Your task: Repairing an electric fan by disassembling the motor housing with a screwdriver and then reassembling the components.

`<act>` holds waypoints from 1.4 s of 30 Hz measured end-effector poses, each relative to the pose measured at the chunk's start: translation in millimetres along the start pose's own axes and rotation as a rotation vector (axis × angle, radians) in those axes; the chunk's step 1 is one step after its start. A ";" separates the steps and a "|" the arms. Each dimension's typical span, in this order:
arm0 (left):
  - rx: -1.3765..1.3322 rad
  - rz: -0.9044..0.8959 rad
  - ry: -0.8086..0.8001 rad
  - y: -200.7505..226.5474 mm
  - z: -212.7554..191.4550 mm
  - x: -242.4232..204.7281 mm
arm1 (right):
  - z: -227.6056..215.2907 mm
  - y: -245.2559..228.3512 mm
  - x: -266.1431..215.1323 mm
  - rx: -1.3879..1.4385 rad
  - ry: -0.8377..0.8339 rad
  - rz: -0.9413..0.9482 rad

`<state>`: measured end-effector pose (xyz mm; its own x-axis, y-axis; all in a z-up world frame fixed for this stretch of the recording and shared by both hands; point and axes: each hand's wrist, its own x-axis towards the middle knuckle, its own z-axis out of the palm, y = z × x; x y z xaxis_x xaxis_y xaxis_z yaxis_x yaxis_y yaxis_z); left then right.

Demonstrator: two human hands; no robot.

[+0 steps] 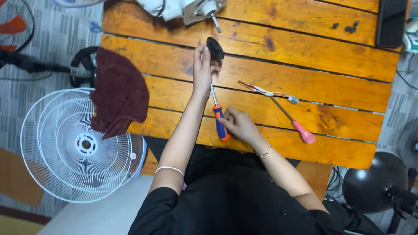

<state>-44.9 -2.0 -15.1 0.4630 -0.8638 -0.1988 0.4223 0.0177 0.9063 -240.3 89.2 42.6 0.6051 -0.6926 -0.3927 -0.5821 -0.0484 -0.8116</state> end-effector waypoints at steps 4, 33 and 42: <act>-0.184 -0.135 0.069 -28.1 11.2 12.2 | 3.2 7.8 1.0 0.020 0.022 -0.035; -0.688 -0.523 0.170 -25.2 0.5 69.0 | 2.1 10.8 2.9 0.162 0.099 -0.146; -0.768 -0.545 0.176 -4.8 5.3 58.2 | 1.0 11.5 6.8 0.228 0.059 -0.149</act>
<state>-24.1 -55.0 -29.1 0.1360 -0.7635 -0.6313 0.9810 0.0150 0.1932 -242.4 84.7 30.2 0.6379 -0.7312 -0.2416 -0.3482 0.0059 -0.9374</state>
